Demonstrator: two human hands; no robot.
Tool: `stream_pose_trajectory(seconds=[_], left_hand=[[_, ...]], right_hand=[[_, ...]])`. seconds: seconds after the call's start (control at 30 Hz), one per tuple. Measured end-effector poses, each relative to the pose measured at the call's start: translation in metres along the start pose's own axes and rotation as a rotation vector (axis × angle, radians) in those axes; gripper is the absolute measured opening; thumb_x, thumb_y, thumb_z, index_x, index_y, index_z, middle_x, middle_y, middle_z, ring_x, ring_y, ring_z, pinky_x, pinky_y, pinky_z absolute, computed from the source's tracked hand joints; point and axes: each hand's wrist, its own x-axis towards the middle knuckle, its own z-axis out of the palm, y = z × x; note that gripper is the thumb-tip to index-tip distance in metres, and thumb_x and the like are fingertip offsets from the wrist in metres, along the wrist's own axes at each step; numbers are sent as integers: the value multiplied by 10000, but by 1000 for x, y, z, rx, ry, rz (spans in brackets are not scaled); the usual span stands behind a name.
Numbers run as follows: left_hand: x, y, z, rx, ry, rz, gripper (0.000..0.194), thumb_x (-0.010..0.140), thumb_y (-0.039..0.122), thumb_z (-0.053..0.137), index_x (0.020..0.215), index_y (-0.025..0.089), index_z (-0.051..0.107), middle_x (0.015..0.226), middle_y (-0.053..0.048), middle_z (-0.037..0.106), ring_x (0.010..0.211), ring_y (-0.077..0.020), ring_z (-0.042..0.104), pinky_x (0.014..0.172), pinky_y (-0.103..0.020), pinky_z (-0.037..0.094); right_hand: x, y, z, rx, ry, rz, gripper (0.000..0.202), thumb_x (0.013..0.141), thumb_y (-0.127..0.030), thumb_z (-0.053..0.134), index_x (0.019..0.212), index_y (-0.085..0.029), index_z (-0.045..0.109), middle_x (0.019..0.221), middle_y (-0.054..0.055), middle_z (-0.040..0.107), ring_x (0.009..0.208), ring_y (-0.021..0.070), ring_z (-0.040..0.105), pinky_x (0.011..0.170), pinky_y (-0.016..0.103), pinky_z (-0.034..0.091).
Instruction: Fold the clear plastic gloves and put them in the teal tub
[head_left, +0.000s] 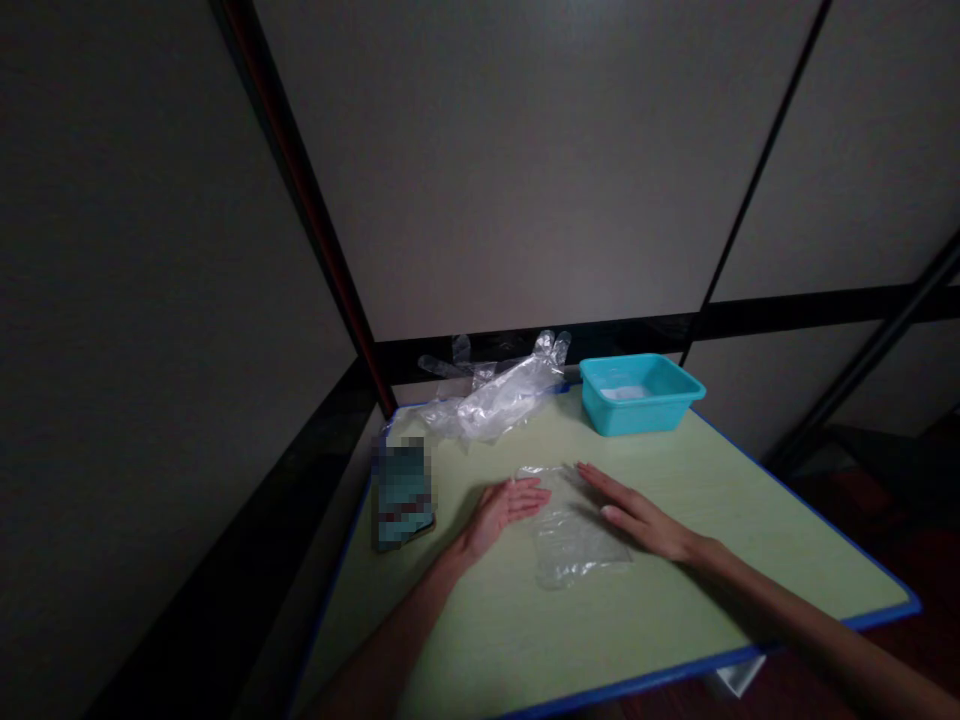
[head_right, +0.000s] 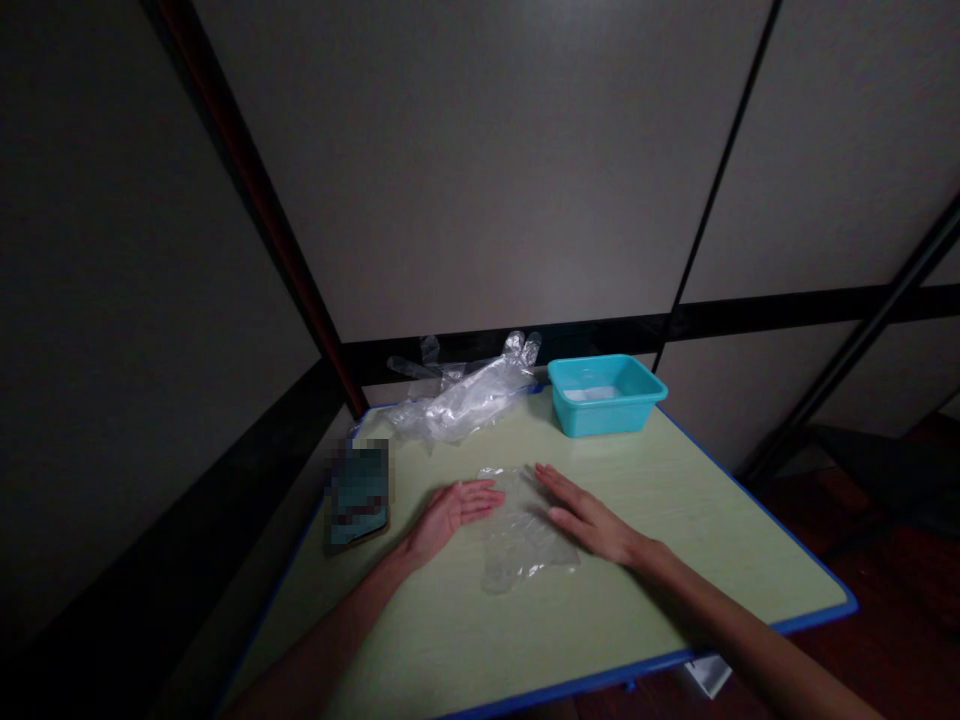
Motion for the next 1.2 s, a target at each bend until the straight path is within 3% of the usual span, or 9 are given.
stream_pose_trajectory(seconds=[0.07,0.17,0.33,0.63,0.73,0.83,0.97,1.07,1.2], left_hand=[[0,2,-4,-36,33,22,572,747,591,429,1002,100,575,1021,-164,618,993,-276,553,899,-426,362],[0,4,-3,13,58,50,562,763,580,395,979,91,572,992,-168,628,962,-271,572,864,-415,391],[-3,3,6,251,129,187,469,766,523,457,884,87,583,831,-127,662,777,-227,621,738,-346,444],[-6,-1,10,399,228,243,370,769,480,485,778,120,570,641,-44,628,613,-155,572,621,-266,432],[-7,-1,10,450,190,227,359,792,461,453,802,121,566,650,-53,645,626,-164,589,635,-271,433],[-9,1,12,514,125,208,327,810,420,434,820,124,572,669,-55,660,652,-170,601,671,-281,431],[-14,6,17,635,43,200,246,790,356,481,820,149,610,766,-56,669,734,-181,589,696,-289,426],[-18,13,26,926,-77,303,209,779,291,503,918,188,620,971,-57,631,939,-201,534,845,-333,379],[-24,19,43,1297,-266,366,419,781,295,505,1189,215,458,1298,-41,413,1203,-208,324,999,-368,237]], right_hand=[[-10,-1,-12,45,65,2,443,885,-418,311,1259,-197,395,1309,92,398,1193,213,361,971,399,321],[-28,-6,-28,-46,3,-50,313,886,-347,355,1068,-204,565,1135,86,536,1069,195,476,890,357,404],[-44,-12,-38,-174,-99,-141,283,895,-275,353,1069,-188,559,1091,89,547,1026,175,485,862,334,411],[-48,-14,-19,-532,-129,-339,337,924,-224,283,826,-181,603,745,16,597,696,141,516,621,276,395],[-48,-15,-20,-592,-124,-479,379,932,-179,224,879,-197,599,738,7,601,667,131,512,617,274,384],[-49,-17,-22,-626,-137,-498,352,931,-171,231,993,-218,573,744,-1,597,679,131,508,623,269,378],[-53,-24,-17,-632,-141,-380,311,929,-203,259,1037,-216,550,724,-1,567,685,145,486,615,272,359],[-60,-32,-11,-604,-84,-249,303,927,-214,259,1063,-212,530,732,6,548,687,152,476,631,284,348],[-69,-43,-6,-619,-111,-190,301,910,-179,295,1162,-200,457,793,27,547,715,160,479,669,307,351]])
